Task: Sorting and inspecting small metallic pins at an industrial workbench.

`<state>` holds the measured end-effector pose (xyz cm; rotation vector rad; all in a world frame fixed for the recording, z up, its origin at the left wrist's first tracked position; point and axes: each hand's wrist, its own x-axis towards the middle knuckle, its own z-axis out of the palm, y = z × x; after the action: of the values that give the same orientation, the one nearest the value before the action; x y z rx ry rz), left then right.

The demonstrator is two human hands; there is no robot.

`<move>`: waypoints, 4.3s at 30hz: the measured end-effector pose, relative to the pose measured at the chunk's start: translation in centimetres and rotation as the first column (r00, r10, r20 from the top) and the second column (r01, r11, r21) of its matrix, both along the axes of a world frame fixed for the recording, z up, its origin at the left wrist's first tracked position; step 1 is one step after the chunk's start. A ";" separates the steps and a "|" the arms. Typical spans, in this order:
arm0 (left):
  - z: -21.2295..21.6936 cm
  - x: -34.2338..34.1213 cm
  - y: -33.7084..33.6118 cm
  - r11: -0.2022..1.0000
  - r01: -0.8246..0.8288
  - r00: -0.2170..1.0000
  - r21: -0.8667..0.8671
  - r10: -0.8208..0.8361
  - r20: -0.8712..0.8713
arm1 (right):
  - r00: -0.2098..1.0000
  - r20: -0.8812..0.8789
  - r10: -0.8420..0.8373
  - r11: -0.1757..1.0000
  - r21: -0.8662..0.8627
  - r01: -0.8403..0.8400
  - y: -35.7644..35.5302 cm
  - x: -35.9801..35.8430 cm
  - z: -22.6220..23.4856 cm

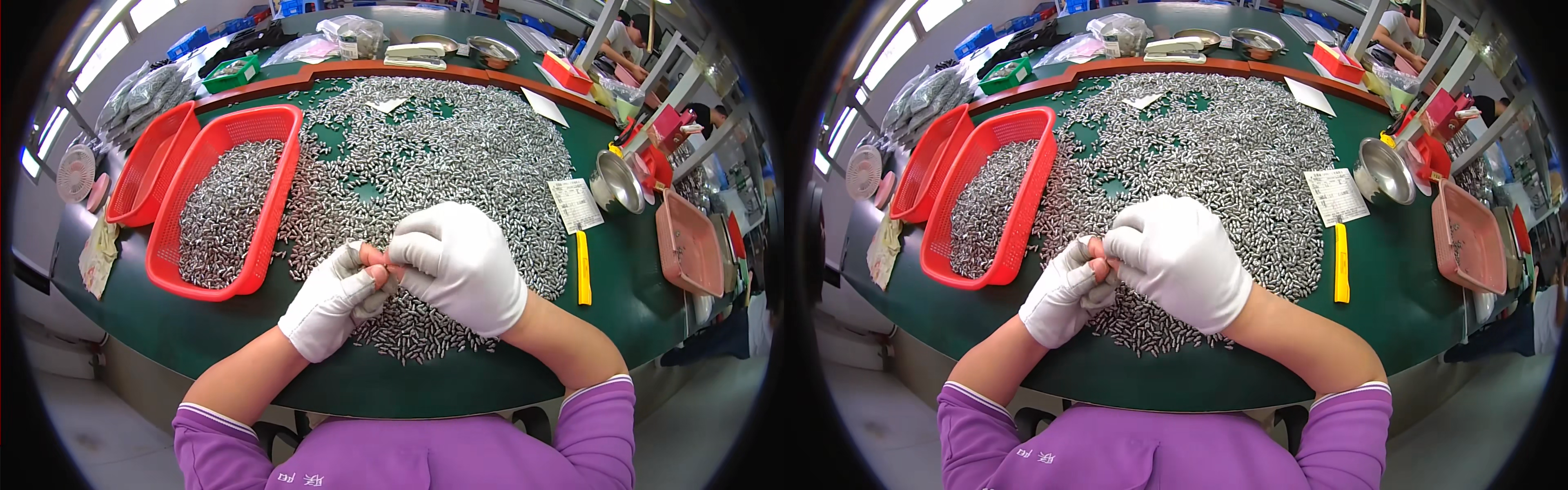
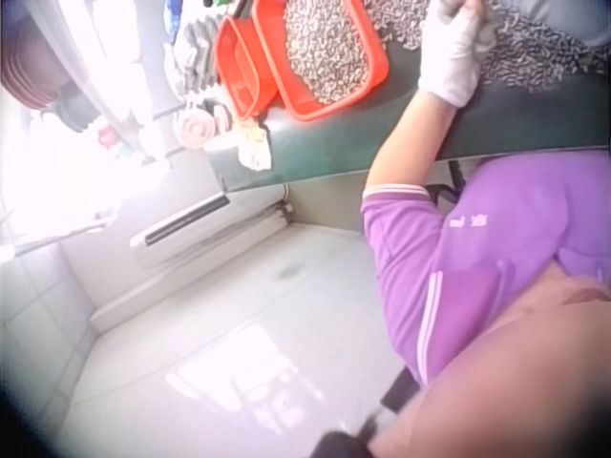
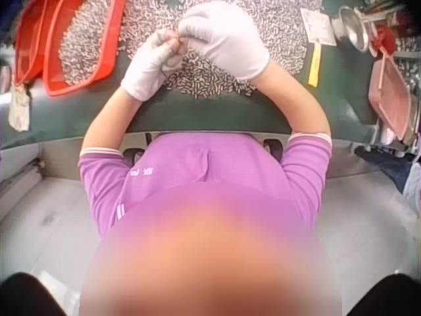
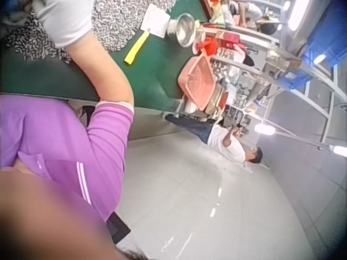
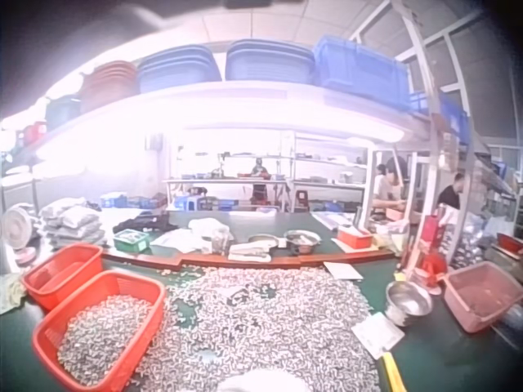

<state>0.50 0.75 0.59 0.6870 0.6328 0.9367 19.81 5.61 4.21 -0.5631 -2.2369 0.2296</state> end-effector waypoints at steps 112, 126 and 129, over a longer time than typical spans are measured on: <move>-0.7 -0.2 0.1 0.999 0.010 0.999 -0.034 -0.009 0.031 | 0.985 0.158 -0.075 0.977 0.209 0.040 0.1 0.2 0.5; -0.1 -0.2 0.1 0.999 0.032 0.999 -0.017 -0.031 0.036 | 0.869 0.475 -0.138 0.962 -0.143 0.231 0.9 0.8 -2.9; -0.2 -0.3 0.0 0.999 0.032 0.999 -0.017 -0.032 0.024 | 0.846 0.500 -0.187 0.962 -0.083 0.261 0.7 0.6 -3.1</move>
<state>0.21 0.79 0.44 0.6680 0.6067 0.9074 20.39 6.35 1.15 -1.0577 -2.6218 0.1414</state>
